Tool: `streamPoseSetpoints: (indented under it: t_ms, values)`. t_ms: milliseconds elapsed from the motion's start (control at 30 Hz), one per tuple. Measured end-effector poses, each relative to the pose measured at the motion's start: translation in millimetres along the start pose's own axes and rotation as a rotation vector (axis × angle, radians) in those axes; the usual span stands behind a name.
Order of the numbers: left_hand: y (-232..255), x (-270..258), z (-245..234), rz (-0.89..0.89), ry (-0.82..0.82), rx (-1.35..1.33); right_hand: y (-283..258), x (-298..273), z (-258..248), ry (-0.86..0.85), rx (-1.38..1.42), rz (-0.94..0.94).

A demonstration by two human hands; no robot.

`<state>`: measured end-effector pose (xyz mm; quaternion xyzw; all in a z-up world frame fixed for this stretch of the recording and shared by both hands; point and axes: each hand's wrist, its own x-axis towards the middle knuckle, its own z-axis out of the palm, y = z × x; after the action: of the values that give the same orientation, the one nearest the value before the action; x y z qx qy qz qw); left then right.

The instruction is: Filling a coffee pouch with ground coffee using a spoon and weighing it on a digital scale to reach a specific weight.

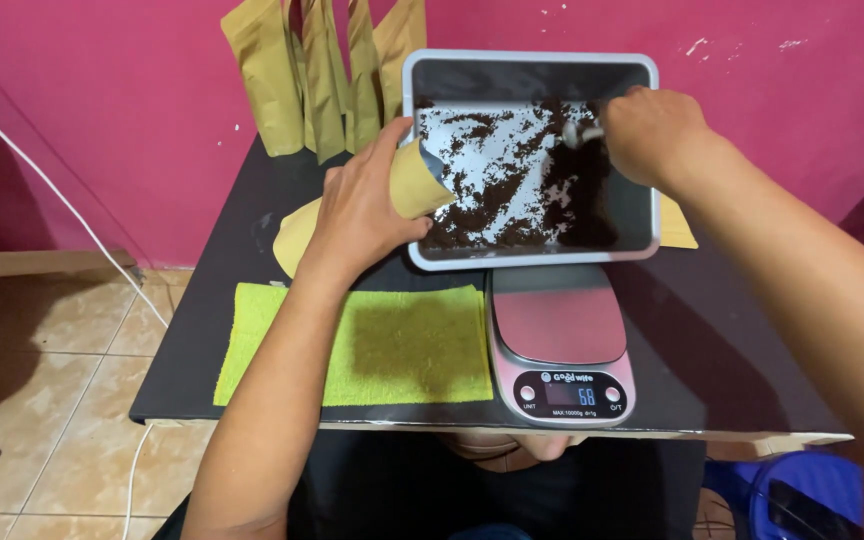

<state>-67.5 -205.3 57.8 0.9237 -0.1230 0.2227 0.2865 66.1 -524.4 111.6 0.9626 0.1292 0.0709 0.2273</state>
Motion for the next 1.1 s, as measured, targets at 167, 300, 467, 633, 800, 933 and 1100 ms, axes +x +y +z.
streamPoseSetpoints:
  t_ms: [167,300,467,633,800,933,1100]
  values:
    - [3,0,-3,0.000,-0.006,-0.015,1,12,18,0.136,0.117,-0.027]
    - [4,-1,-4,0.000,-0.009,-0.031,2,29,48,0.291,-0.175,-0.010]
    - [-2,-1,-3,-0.028,-0.062,-0.076,22,26,95,0.342,-0.274,0.050]
    - [-4,-2,1,-0.015,-0.054,-0.066,11,-24,86,0.231,-0.294,0.037]
    - [2,-3,-2,0.011,-0.037,-0.046,-4,-55,77,0.001,-0.184,0.035]
    - [1,-2,0,0.010,-0.034,-0.021,5,-36,45,0.105,-0.098,0.095]
    - [4,-2,-3,0.010,-0.049,-0.049,5,-3,56,0.416,-0.143,0.117]
